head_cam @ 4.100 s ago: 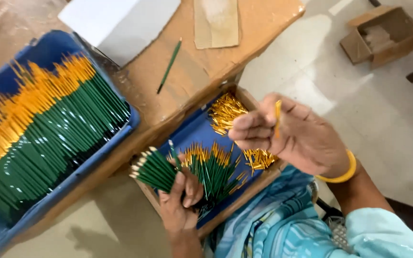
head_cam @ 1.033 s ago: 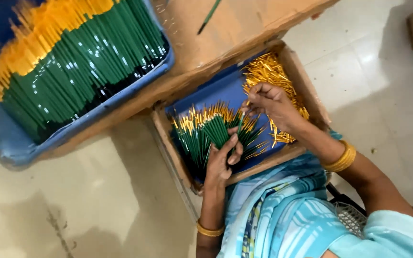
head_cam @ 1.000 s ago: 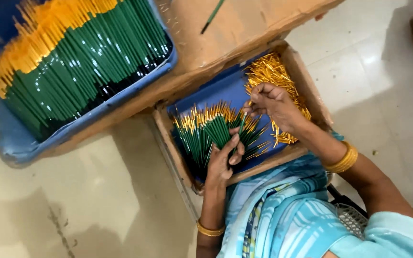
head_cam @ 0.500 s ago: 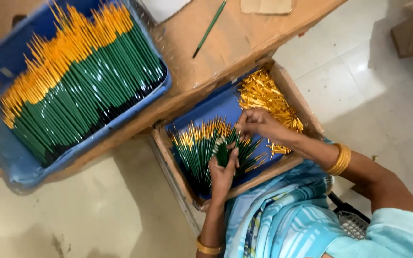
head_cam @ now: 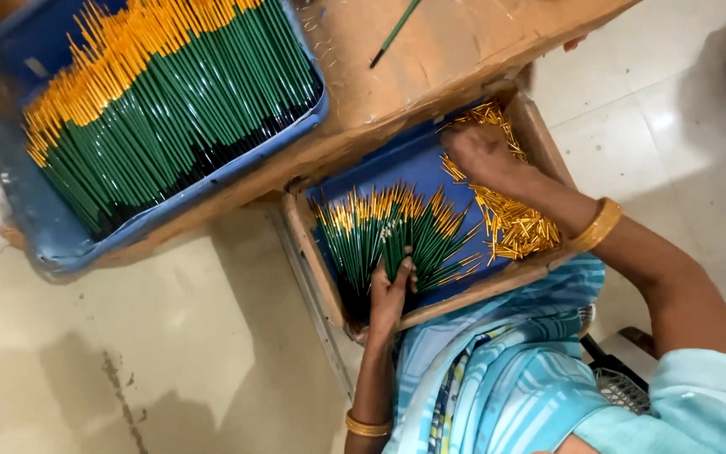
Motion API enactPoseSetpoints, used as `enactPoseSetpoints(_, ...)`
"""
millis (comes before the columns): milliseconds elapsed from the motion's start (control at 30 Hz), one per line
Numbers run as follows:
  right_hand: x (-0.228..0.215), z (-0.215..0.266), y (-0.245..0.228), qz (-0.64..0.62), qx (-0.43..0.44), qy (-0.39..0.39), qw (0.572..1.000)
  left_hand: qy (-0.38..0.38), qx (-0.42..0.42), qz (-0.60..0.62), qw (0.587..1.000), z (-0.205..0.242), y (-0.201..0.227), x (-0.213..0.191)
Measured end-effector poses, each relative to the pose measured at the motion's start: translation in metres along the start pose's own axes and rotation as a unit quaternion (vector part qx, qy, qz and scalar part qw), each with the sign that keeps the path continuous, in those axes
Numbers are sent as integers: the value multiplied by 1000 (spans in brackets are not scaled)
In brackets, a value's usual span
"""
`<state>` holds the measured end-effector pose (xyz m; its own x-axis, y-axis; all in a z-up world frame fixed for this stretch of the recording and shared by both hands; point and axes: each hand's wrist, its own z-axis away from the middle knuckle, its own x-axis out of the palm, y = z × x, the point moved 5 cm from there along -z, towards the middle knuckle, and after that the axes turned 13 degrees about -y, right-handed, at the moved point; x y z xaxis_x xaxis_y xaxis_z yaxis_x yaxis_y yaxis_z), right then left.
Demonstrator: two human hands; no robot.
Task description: Bundling and sorting colored decorative sticks into containers.
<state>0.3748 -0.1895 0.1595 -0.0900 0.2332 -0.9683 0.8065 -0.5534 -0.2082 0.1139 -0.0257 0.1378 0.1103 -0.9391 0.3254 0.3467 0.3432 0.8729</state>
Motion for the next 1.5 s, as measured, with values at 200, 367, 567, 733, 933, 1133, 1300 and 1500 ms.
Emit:
enactPoseSetpoints(200,91,-9,11,11,-20,20,1000,-4,29,-106,994,-5,13,13)
enactPoseSetpoints(367,29,-6,-7,451,-78,-32,889,-47,100,-270,956,-8,33,34)
enactPoseSetpoints(567,-67,10,-30,13,6,53,998,3,48,-139,989,-16,33,9)
enactPoseSetpoints(733,-44,33,-43,-655,115,-41,746,-62,-33,219,973,-20,58,37)
enactPoseSetpoints(933,-45,41,-66,-815,155,-77,554,-102,-36,264,958,-20,58,44)
enactPoseSetpoints(1133,-46,42,-63,-810,110,-95,569,-123,-61,326,935,-20,46,46)
enactPoseSetpoints(1300,-22,47,-58,-757,90,-73,644,-78,14,133,988,-16,48,45)
enactPoseSetpoints(1500,17,7,-41,-409,70,-121,902,77,241,-479,841,8,63,19)
